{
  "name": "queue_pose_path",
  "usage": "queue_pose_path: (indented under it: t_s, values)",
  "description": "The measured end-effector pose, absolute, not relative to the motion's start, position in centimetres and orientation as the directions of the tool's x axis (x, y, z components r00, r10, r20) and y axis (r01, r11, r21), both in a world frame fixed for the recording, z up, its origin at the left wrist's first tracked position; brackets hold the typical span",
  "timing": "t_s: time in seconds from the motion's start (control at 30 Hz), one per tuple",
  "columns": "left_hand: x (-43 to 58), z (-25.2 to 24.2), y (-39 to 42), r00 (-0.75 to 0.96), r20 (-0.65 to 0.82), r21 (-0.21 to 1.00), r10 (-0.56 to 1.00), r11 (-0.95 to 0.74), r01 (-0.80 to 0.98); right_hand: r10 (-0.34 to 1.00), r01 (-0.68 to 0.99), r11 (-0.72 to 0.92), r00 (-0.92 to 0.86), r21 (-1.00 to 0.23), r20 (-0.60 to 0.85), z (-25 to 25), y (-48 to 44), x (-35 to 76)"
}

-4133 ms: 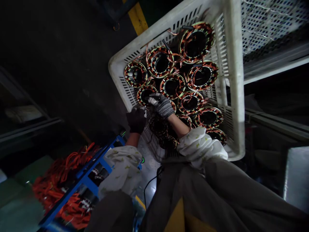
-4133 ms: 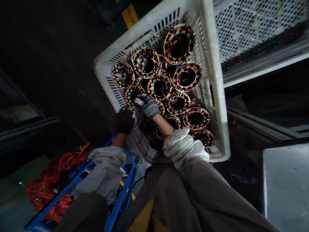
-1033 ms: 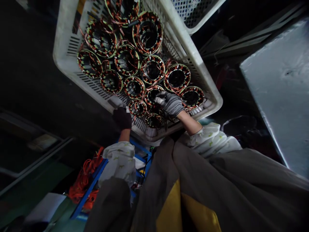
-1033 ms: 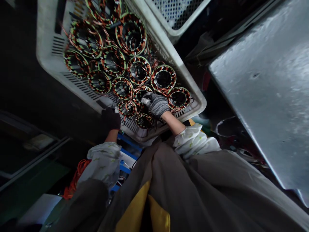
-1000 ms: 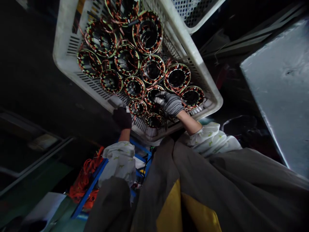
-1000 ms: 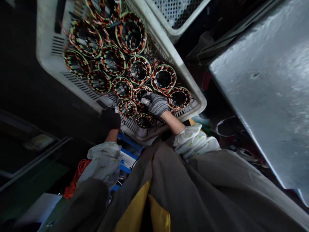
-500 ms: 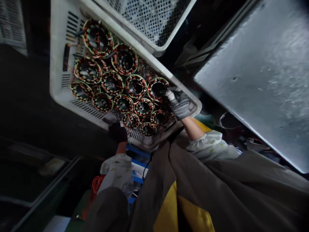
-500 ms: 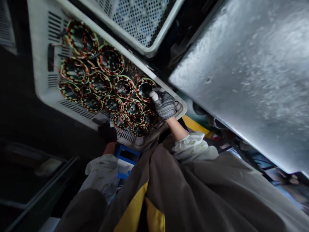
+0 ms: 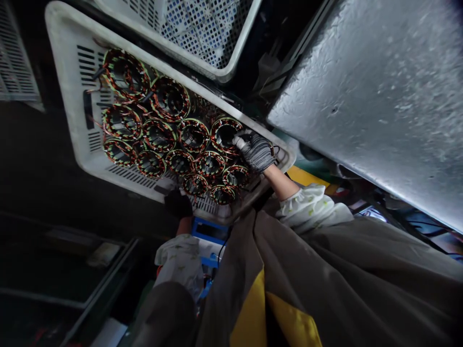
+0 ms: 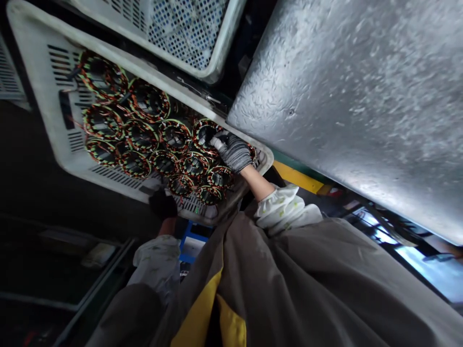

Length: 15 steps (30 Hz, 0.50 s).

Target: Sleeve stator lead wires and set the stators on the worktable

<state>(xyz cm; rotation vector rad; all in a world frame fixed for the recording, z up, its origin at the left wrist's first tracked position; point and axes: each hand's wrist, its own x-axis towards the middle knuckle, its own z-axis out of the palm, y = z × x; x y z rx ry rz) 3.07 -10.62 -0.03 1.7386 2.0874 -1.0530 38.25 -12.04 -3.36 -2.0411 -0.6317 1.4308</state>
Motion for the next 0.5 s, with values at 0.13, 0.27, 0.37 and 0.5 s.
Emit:
queue_pose_path:
  t_s: [0.13,0.27,0.37,0.5]
  values:
    - [3.2,0.0,-10.8,-0.278,-0.592,-0.391,0.756,0.031,0.92,0.646,0.035,-0.742,0.309,-0.67,-0.699,-3.4,-11.7,38.0]
    - [3.8,0.2,-10.8,-0.287,-0.597,-0.393,0.749,0.039,0.919,0.696,0.025,-0.667,0.38,-0.745,-0.61,-1.6,-13.1,38.6]
    - [4.2,0.3,-10.8,-0.293,-0.59,-0.381,0.752,0.061,0.923,0.663,0.071,-0.693,0.453,-0.717,-0.596,0.3,-15.8,40.1]
    - [4.4,0.2,-10.9,-0.315,-0.574,-0.36,0.756,0.112,0.926,0.646,0.094,-0.733,0.406,-0.674,-0.646,1.4,-18.6,42.3]
